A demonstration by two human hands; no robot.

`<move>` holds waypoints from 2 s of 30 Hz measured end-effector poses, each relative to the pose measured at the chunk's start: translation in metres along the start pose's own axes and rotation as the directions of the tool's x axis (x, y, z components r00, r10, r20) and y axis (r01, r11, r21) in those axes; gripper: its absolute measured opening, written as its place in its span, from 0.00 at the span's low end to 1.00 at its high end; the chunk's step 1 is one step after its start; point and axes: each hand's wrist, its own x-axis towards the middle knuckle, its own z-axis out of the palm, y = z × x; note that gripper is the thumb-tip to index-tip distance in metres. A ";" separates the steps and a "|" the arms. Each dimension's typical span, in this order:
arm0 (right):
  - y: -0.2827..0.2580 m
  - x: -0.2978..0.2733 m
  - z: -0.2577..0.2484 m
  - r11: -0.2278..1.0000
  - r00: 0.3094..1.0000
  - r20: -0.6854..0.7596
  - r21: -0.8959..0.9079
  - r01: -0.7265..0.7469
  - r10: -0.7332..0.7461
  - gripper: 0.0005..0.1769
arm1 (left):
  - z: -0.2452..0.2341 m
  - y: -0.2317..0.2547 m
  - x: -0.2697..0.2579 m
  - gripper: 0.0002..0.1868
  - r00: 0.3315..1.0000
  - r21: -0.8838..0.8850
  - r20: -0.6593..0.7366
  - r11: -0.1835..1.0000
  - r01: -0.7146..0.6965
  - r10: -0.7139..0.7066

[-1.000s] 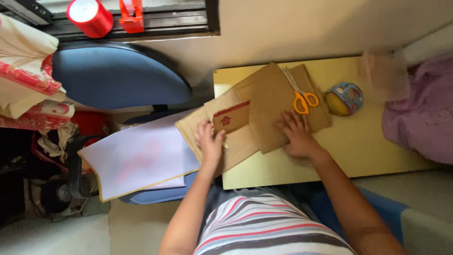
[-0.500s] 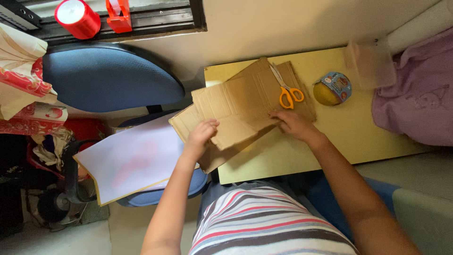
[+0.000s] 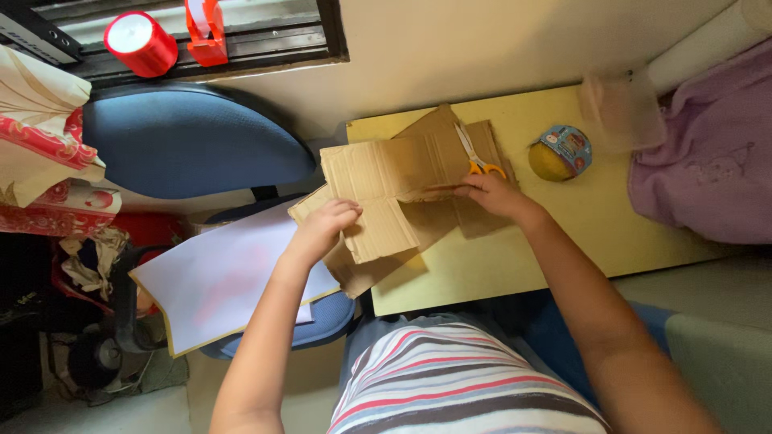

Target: The person folds a flat cardboard piece into a small box, places a round yellow container inside, then removes it to cut and fold the cardboard again. They use scissors to trim the cardboard and a tape dispenser to seal the box flaps.

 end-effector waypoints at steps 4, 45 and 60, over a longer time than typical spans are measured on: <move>-0.035 0.008 -0.003 0.970 0.998 -0.042 -0.240 0.034 -0.045 0.14 | -0.004 0.014 0.008 0.13 0.972 0.147 0.207 0.979 -0.141 0.109; -0.136 0.010 0.077 0.976 0.964 -0.153 -0.014 0.219 -0.219 0.15 | 0.139 0.017 0.047 0.43 0.624 -0.723 -0.409 0.654 0.223 -0.666; -0.093 0.004 0.071 0.978 0.928 -0.362 0.143 0.151 -0.090 0.21 | 0.132 0.015 0.064 0.41 0.611 -0.809 -0.340 0.554 0.198 -0.715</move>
